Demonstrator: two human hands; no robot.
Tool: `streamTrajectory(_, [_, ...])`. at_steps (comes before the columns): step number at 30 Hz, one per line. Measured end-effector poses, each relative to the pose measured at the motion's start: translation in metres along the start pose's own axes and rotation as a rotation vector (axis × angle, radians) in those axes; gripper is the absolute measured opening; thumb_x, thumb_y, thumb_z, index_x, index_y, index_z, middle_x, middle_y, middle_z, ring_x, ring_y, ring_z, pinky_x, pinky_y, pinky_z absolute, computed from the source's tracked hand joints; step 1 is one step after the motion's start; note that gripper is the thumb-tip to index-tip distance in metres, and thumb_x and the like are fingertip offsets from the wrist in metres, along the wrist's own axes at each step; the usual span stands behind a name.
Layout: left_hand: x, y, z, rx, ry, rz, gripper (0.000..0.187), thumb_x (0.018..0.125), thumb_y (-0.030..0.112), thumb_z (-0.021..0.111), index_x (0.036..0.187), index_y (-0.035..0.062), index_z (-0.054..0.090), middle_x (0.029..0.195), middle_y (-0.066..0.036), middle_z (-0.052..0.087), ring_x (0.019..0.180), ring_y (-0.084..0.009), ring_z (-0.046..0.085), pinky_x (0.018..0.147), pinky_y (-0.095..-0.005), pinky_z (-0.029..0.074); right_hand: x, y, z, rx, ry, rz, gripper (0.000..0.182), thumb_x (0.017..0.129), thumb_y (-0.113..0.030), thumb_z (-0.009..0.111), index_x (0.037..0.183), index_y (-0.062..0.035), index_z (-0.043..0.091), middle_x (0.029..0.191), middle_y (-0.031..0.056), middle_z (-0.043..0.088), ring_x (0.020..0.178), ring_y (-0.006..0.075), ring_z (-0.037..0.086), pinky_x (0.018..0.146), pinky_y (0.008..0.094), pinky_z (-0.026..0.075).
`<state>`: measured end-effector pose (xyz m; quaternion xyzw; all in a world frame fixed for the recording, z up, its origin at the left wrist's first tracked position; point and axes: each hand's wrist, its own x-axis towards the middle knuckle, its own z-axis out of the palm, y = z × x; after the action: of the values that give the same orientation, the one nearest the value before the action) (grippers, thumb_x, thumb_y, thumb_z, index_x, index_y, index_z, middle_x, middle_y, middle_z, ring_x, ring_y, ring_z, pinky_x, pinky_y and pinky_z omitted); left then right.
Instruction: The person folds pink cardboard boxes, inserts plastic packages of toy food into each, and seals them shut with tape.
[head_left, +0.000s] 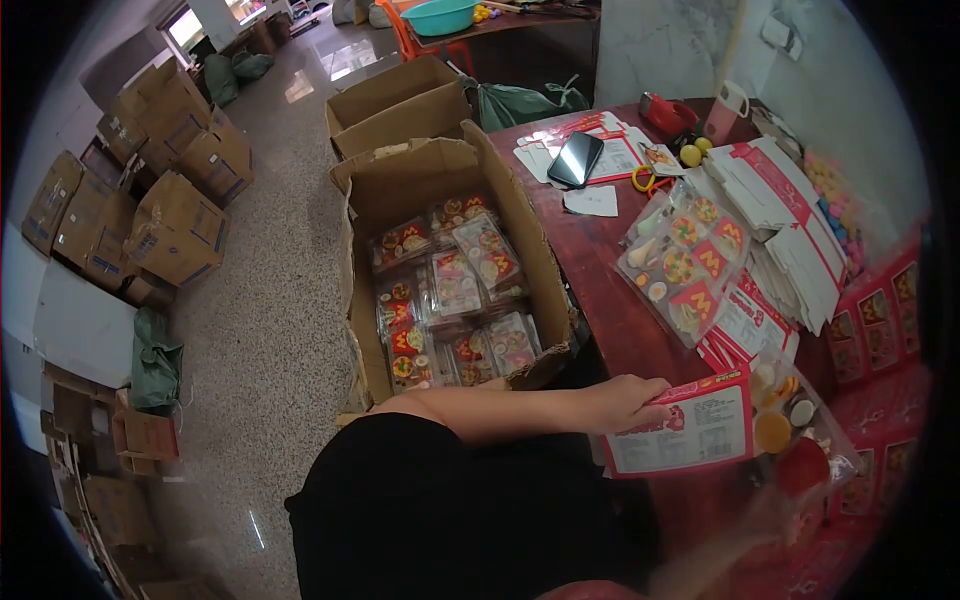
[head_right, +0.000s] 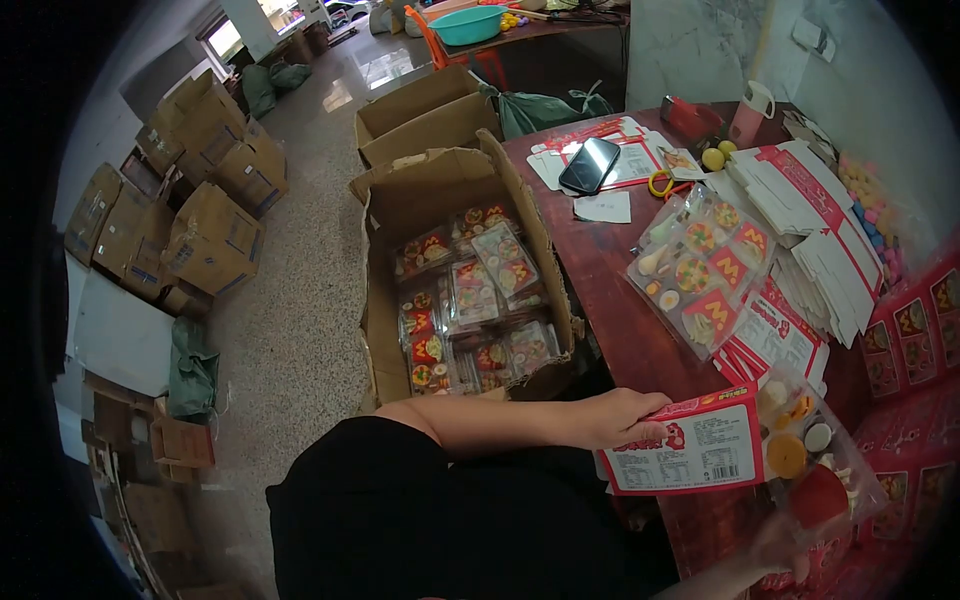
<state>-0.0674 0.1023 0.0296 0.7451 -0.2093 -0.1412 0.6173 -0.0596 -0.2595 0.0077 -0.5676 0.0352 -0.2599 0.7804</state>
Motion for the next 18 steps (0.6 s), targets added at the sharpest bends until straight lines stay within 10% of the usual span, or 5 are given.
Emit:
streamTrajectory(6, [0.002,-0.001,0.01,-0.026,-0.043,-0.023,0.047,0.094,0.039,0.045,0.114,-0.0035,0.047,0.097,-0.021,0.063,0.092,-0.0301,0.063,0.075,-0.0366,0.05,-0.006,0.019,-0.001,0.252,-0.097,0.146,0.046,0.09,-0.019,0.055,0.128,0.0013,0.04,0.126,0.0137,0.048,0.11,0.0247,0.051,0.094,0.0365,0.042])
streamTrajectory(12, [-0.001,-0.002,-0.007,-0.025,-0.091,0.072,0.05,0.093,0.043,0.044,0.114,-0.0031,0.048,0.096,-0.02,0.062,0.089,-0.0299,0.063,0.075,-0.0369,0.049,0.034,-0.013,-0.023,-0.194,0.008,0.149,0.045,0.088,-0.019,0.057,0.123,0.0056,0.043,0.114,0.0148,0.055,0.096,0.0214,0.057,0.076,0.0304,0.047])
streamTrajectory(18, [0.004,-0.001,-0.003,0.014,-0.154,0.02,0.048,0.093,0.041,0.046,0.113,-0.0024,0.048,0.093,-0.021,0.063,0.088,-0.031,0.063,0.074,-0.0373,0.049,0.049,-0.015,-0.033,-0.412,-0.361,0.303,0.066,0.078,-0.024,0.071,0.13,-0.0014,0.037,0.123,0.0128,0.049,0.106,0.0229,0.052,0.093,0.0372,0.043])
